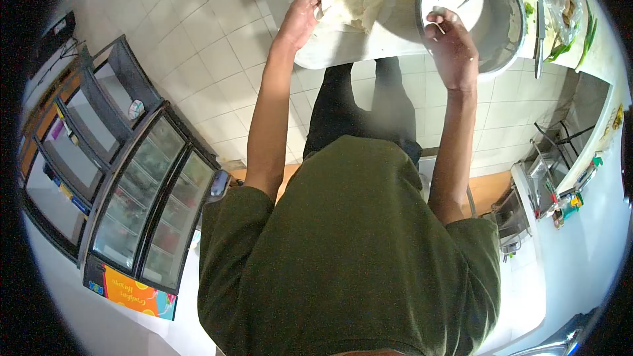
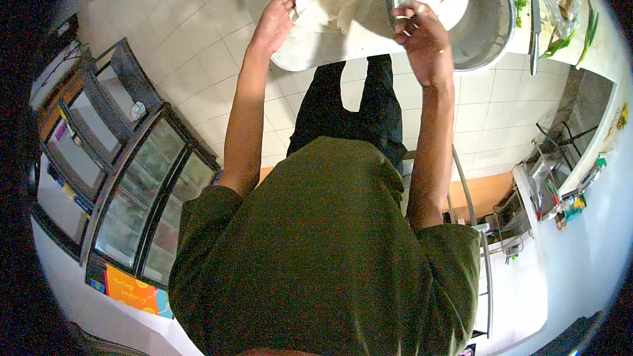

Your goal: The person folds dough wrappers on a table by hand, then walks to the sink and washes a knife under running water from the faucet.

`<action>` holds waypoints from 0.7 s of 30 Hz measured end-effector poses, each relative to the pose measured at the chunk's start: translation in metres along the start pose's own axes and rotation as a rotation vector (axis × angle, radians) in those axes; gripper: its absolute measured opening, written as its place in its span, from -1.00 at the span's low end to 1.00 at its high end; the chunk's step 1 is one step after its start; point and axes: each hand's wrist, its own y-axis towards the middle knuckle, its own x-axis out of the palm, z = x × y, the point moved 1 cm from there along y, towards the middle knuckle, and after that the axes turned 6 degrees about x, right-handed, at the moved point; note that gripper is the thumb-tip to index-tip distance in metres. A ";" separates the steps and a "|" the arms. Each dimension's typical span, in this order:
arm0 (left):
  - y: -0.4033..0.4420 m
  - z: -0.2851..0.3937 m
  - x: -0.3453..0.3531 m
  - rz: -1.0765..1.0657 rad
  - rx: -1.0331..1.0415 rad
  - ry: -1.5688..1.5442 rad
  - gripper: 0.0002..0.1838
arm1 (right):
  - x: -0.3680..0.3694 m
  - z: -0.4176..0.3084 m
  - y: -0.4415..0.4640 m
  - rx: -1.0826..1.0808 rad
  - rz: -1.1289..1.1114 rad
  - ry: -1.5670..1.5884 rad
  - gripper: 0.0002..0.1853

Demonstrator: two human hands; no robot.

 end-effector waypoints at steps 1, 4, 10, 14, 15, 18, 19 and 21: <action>0.000 0.001 -0.001 -0.015 0.008 0.005 -0.17 | 0.007 0.005 0.001 -0.002 -0.037 -0.044 -0.64; 0.000 0.002 -0.005 -0.043 0.030 0.031 -0.15 | 0.033 0.029 0.015 0.091 -0.090 -0.303 -0.71; -0.005 0.007 -0.010 -0.062 0.038 0.082 -0.14 | 0.062 0.089 0.055 0.103 -0.126 -0.663 -0.65; -0.006 0.005 -0.009 -0.070 0.057 0.106 -0.14 | 0.060 0.111 0.072 0.115 -0.084 -0.690 -0.60; -0.006 0.005 -0.008 -0.076 0.067 0.119 -0.14 | 0.061 0.112 0.073 0.116 -0.079 -0.684 -0.60; -0.006 0.000 -0.006 -0.089 0.094 0.128 -0.16 | 0.066 0.113 0.072 0.147 -0.051 -0.673 -0.59; -0.006 0.000 -0.006 -0.081 0.093 0.129 -0.17 | 0.066 0.114 0.073 0.152 -0.049 -0.679 -0.58; -0.007 0.000 -0.006 -0.065 0.091 0.133 -0.17 | 0.068 0.117 0.076 0.163 -0.045 -0.688 -0.58</action>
